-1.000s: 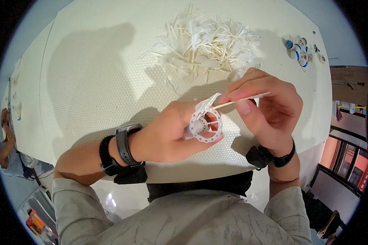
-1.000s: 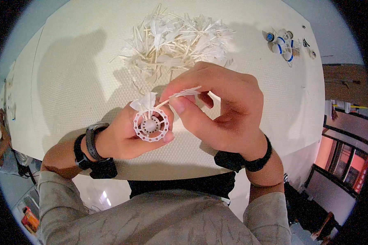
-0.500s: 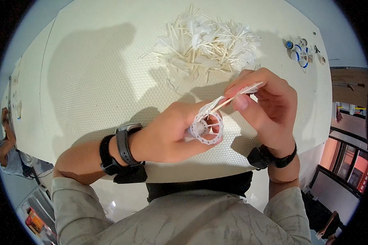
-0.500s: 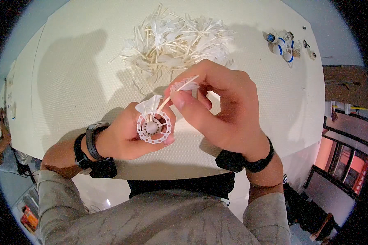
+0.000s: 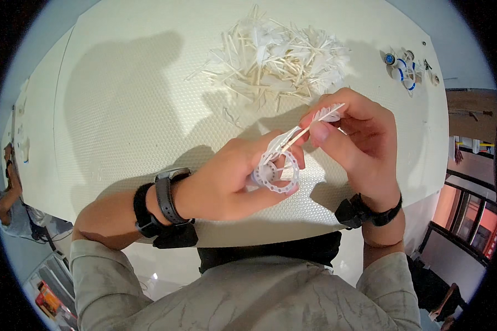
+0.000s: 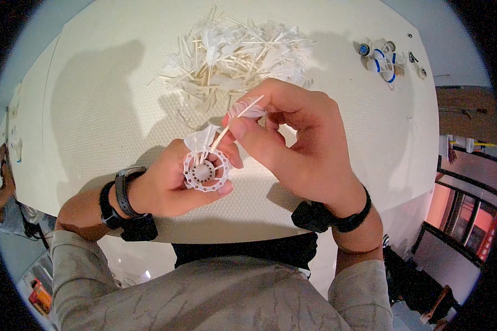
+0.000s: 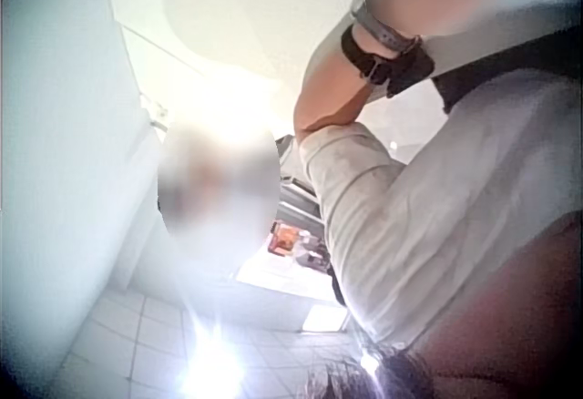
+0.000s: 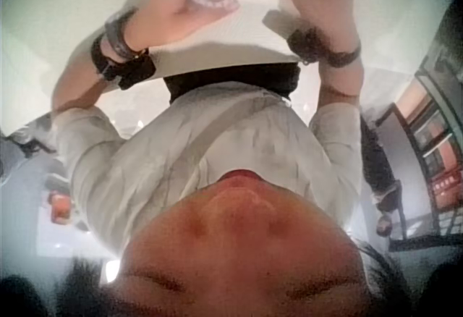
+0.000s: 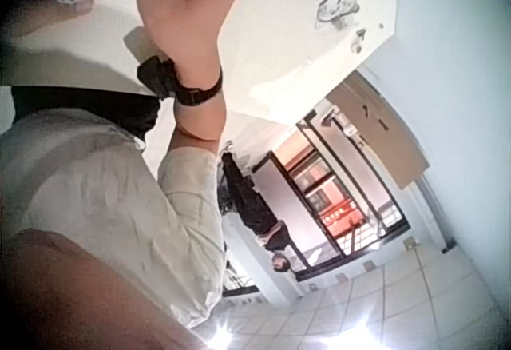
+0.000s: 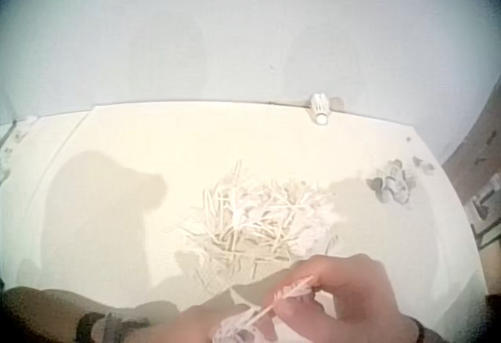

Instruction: The person inserts white feathers one by one into the holes of a plastic shuttlecock base, then pushes and adjusts them by hand to form the skirt.

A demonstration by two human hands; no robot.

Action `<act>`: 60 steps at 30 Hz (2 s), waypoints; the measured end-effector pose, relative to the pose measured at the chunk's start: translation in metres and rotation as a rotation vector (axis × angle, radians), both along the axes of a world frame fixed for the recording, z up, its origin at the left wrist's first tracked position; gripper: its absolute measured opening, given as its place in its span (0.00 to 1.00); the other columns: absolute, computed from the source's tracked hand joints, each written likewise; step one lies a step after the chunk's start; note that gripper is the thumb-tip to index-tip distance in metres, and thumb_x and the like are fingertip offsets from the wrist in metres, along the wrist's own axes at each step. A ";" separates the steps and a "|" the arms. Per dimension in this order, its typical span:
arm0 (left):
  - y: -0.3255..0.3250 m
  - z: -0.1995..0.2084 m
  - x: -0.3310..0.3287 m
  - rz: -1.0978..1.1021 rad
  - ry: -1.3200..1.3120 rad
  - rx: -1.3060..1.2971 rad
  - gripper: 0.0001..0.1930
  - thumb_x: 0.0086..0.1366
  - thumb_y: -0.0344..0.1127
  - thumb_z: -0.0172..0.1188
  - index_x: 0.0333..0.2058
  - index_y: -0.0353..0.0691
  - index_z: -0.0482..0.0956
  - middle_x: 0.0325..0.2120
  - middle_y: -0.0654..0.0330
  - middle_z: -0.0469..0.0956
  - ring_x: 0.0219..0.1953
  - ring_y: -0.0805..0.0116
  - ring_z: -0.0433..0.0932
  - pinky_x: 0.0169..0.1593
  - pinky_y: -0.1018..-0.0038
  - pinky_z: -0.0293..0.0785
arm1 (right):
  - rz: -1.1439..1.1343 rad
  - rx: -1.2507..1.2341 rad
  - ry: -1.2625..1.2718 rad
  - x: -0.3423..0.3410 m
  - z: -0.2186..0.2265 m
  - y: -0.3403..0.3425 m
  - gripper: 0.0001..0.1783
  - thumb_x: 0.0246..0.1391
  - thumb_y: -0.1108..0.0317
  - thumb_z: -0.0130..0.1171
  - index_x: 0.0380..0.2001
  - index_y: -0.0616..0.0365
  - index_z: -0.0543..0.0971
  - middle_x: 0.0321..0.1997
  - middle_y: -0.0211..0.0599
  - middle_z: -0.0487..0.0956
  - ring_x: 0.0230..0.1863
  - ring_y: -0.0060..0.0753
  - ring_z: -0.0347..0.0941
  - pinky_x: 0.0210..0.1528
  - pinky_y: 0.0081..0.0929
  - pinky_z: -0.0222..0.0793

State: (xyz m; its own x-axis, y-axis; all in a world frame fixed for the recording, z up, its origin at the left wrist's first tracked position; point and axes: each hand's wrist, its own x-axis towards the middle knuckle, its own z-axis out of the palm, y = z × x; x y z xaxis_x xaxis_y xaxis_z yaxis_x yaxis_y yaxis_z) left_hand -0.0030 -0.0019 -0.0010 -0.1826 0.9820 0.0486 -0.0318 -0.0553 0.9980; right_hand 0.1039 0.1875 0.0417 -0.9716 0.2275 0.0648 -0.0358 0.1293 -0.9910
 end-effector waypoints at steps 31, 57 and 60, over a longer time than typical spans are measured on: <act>-0.001 0.001 0.001 -0.010 -0.022 -0.021 0.11 0.64 0.31 0.62 0.42 0.38 0.73 0.31 0.60 0.75 0.32 0.69 0.73 0.39 0.73 0.70 | 0.046 0.233 0.054 0.002 0.016 -0.002 0.02 0.52 0.75 0.61 0.29 0.61 0.78 0.25 0.30 0.76 0.26 0.19 0.65 0.27 0.18 0.56; -0.003 -0.001 0.001 0.007 -0.015 0.047 0.10 0.62 0.30 0.63 0.41 0.38 0.74 0.28 0.59 0.76 0.29 0.68 0.73 0.36 0.73 0.69 | 0.018 0.314 0.144 0.000 0.012 -0.008 0.03 0.51 0.77 0.62 0.28 0.56 0.80 0.21 0.26 0.77 0.19 0.18 0.66 0.20 0.18 0.55; -0.003 0.003 0.000 0.006 -0.030 0.008 0.10 0.62 0.30 0.63 0.40 0.37 0.74 0.27 0.59 0.76 0.28 0.67 0.73 0.36 0.72 0.69 | 0.007 0.325 0.156 0.000 0.013 -0.006 0.03 0.51 0.78 0.62 0.28 0.56 0.81 0.22 0.26 0.78 0.19 0.18 0.66 0.20 0.18 0.55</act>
